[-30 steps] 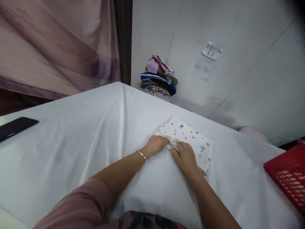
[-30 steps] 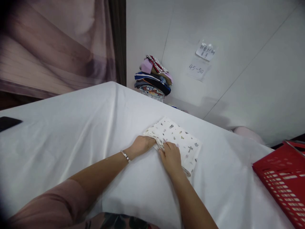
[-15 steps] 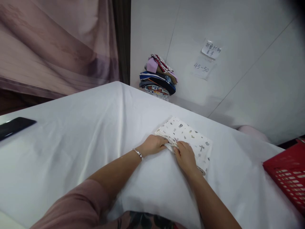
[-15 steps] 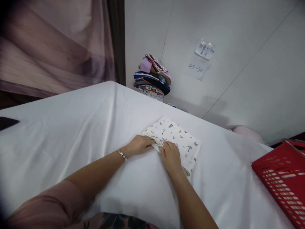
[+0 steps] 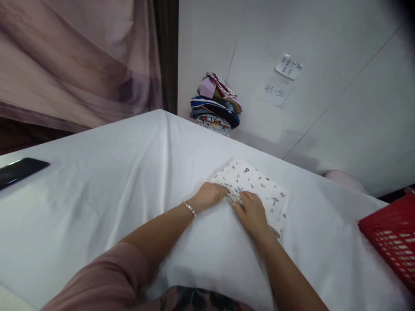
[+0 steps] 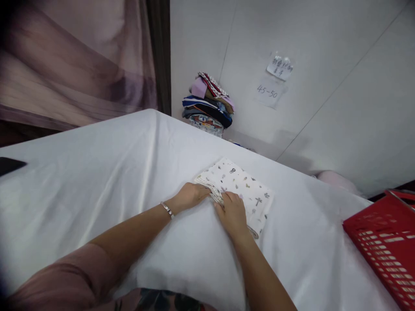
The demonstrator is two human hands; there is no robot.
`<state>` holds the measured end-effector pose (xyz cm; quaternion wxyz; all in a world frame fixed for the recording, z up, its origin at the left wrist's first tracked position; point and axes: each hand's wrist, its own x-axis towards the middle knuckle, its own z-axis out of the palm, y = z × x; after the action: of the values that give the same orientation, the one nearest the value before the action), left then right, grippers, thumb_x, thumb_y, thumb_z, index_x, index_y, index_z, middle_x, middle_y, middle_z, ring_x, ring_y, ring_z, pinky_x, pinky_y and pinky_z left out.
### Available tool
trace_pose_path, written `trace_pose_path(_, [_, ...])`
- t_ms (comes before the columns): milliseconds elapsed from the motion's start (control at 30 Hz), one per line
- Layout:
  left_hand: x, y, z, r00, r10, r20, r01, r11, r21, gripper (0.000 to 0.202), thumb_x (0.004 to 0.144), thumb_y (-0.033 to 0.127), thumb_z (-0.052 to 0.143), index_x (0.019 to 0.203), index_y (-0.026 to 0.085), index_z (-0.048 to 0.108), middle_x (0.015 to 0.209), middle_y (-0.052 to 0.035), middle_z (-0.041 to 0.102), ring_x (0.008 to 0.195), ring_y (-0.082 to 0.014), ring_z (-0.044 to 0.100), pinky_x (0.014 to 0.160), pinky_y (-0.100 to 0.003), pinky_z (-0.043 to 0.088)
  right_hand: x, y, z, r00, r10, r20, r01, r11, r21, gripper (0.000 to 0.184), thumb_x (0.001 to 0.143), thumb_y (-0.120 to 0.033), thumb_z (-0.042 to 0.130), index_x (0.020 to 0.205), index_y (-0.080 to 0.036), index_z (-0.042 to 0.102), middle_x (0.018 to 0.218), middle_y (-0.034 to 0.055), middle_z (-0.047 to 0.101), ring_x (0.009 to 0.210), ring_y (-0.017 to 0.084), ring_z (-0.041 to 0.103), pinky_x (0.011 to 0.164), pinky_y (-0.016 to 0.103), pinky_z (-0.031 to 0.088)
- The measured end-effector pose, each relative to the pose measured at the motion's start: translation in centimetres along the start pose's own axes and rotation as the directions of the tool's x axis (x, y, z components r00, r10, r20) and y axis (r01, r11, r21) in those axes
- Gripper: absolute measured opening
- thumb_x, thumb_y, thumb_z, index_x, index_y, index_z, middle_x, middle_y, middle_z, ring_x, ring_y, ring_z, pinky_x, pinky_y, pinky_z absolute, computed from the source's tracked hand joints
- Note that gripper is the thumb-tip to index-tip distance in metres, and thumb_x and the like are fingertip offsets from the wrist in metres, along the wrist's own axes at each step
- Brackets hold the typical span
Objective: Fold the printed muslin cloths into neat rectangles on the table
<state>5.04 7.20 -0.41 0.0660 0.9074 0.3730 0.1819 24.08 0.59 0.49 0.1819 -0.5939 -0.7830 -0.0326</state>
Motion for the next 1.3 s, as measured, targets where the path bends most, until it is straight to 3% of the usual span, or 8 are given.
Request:
trace_pose_path(100, [0.1, 0.3, 0.0, 1.000, -0.025, -0.011, 0.025, 0.999, 0.033, 0.021, 0.088, 0.023, 0.043, 0.083, 0.022, 0.063, 0.082, 0.0002, 0.068, 0.071, -0.0138, 0.060, 0.056, -0.022, 0.036, 0.0, 0.0, 0.2, 1.000, -0.013, 0.008, 0.014, 0.999, -0.034, 0.030, 0.084, -0.036, 0.052, 0.107, -0.017, 0.056, 0.108, 0.0094, 0.058, 0.100, 0.025, 0.049, 0.087, 0.038, 0.037])
trace_pose_path(400, [0.0, 0.4, -0.4, 0.997, -0.077, -0.018, 0.078, 0.993, 0.089, 0.021, 0.089, 0.023, 0.043, 0.085, 0.021, 0.063, 0.082, -0.0008, 0.068, 0.072, -0.0154, 0.061, 0.055, -0.023, 0.036, 0.1, 0.1, 0.5, 1.000, 0.004, -0.013, -0.005, 1.000, -0.030, 0.022, 0.089, -0.029, 0.045, 0.103, -0.018, 0.058, 0.104, 0.0083, 0.060, 0.097, 0.024, 0.050, 0.087, 0.037, 0.037])
trace_pose_path(633, [0.5, -0.2, 0.3, 0.976, -0.005, -0.218, 0.033, 0.991, 0.127, 0.021, 0.092, 0.020, 0.040, 0.095, 0.022, 0.060, 0.090, -0.0015, 0.067, 0.085, -0.0154, 0.059, 0.064, -0.024, 0.041, 0.1, 0.2, 0.8, 0.987, 0.019, -0.159, -0.024, 0.999, -0.032, 0.027, 0.090, -0.030, 0.043, 0.106, -0.014, 0.057, 0.106, 0.0108, 0.059, 0.095, 0.023, 0.049, 0.082, 0.035, 0.038])
trace_pose_path(867, [0.3, -0.7, 0.6, 0.983, -0.028, -0.180, 0.041, 0.997, 0.071, 0.017, 0.090, 0.020, 0.045, 0.086, 0.021, 0.061, 0.084, -0.0028, 0.065, 0.089, -0.0169, 0.055, 0.063, -0.024, 0.042, 0.3, -0.9, 0.9, 1.000, -0.001, -0.024, -0.003, 0.989, -0.147, 0.022, 0.088, -0.024, 0.045, 0.104, -0.018, 0.060, 0.103, 0.0088, 0.061, 0.096, 0.023, 0.050, 0.082, 0.035, 0.036])
trace_pose_path(1133, [0.2, -1.0, 0.1, 0.965, -0.195, -0.174, 0.201, 0.979, 0.018, 0.021, 0.090, 0.024, 0.043, 0.088, 0.023, 0.064, 0.095, -0.0015, 0.065, 0.086, -0.0172, 0.055, 0.064, -0.026, 0.044, 0.2, -0.9, 1.0, 1.000, 0.004, -0.023, -0.008, 0.985, -0.175, 0.026, 0.089, -0.026, 0.046, 0.109, -0.017, 0.059, 0.105, 0.0093, 0.060, 0.098, 0.023, 0.049, 0.082, 0.035, 0.036])
trace_pose_path(1300, [-0.1, -1.5, 0.2, 0.944, -0.297, -0.143, 0.271, 0.946, -0.177, 0.024, 0.086, 0.021, 0.046, 0.097, 0.030, 0.066, 0.108, 0.0047, 0.063, 0.096, -0.0144, 0.057, 0.073, -0.024, 0.045, 0.0, -0.8, 1.2, 0.999, -0.008, -0.039, 0.002, 0.986, -0.164, 0.040, 0.088, -0.025, 0.045, 0.127, -0.018, 0.047, 0.105, 0.0087, 0.058, 0.094, 0.022, 0.048, 0.080, 0.034, 0.037])
